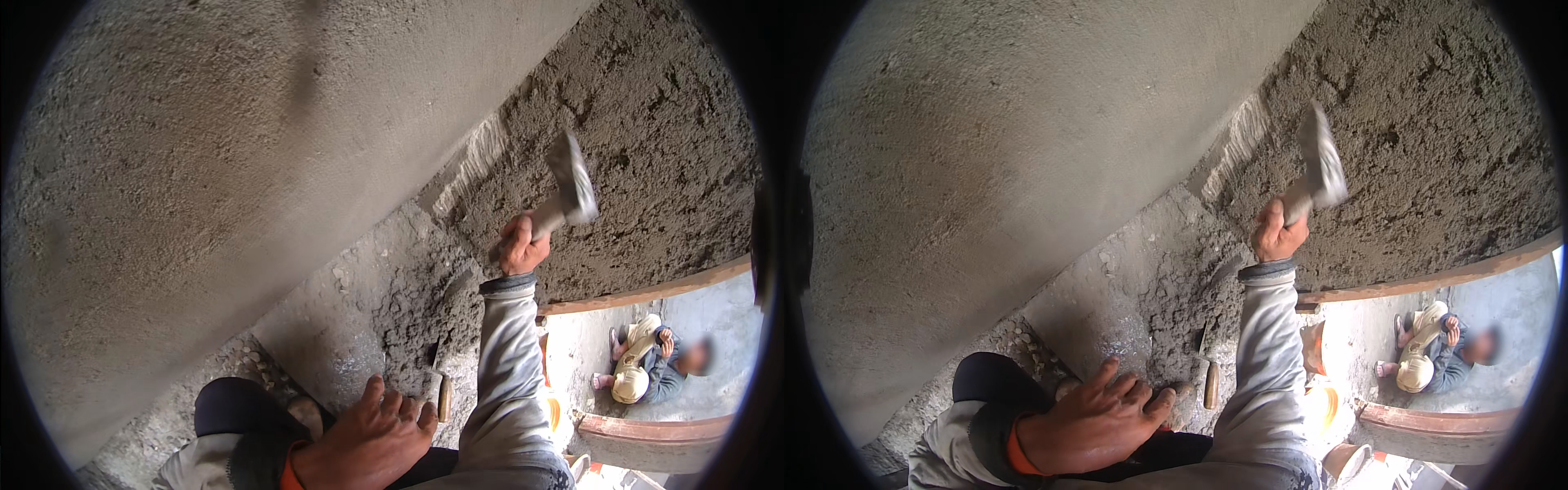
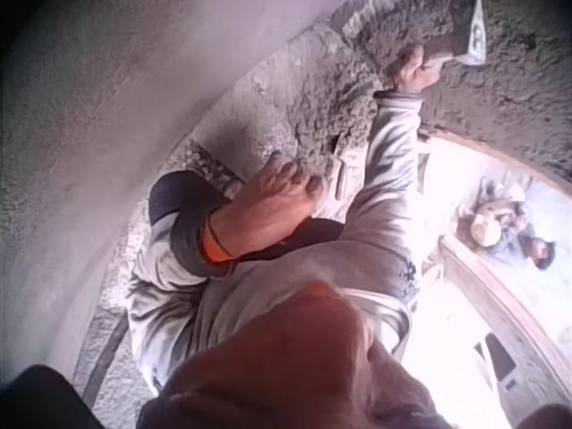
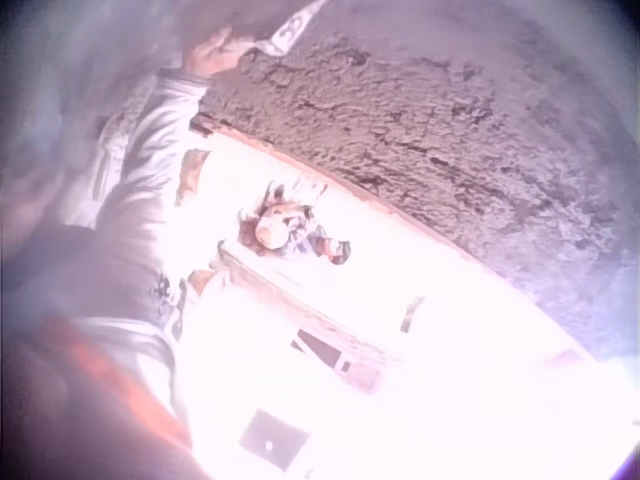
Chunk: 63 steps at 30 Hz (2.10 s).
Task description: The person applies wet plaster or mortar to a vertical masonry surface using a hand trowel, scraping the material from the floor and spreading it onto the wall corner.
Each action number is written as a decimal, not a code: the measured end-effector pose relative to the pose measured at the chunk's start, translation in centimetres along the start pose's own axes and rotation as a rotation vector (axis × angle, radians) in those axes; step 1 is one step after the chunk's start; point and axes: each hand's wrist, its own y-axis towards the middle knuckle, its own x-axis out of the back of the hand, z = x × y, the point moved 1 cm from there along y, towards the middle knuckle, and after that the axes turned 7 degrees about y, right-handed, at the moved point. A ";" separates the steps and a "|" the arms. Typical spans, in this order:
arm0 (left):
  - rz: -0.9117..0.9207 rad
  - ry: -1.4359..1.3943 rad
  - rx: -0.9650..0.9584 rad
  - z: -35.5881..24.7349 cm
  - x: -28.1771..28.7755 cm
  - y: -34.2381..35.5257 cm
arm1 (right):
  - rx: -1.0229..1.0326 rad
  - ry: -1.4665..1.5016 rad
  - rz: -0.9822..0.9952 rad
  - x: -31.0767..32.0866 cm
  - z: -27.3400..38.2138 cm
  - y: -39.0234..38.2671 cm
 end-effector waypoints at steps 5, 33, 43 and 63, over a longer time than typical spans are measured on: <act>0.027 -0.023 0.013 -0.1 -0.3 0.2 | -0.357 -0.720 0.459 1.1 -6.0 0.7; -0.224 0.060 0.042 -1.2 -0.7 -1.5 | -0.333 -0.391 0.248 -0.9 -1.0 0.4; 0.103 -0.034 0.048 0.0 -1.0 -1.0 | -0.401 -0.790 0.516 -0.5 -4.4 -0.1; 0.176 -0.006 0.059 -1.5 -0.7 -0.5 | 0.176 -0.136 0.115 -0.8 -3.1 -2.0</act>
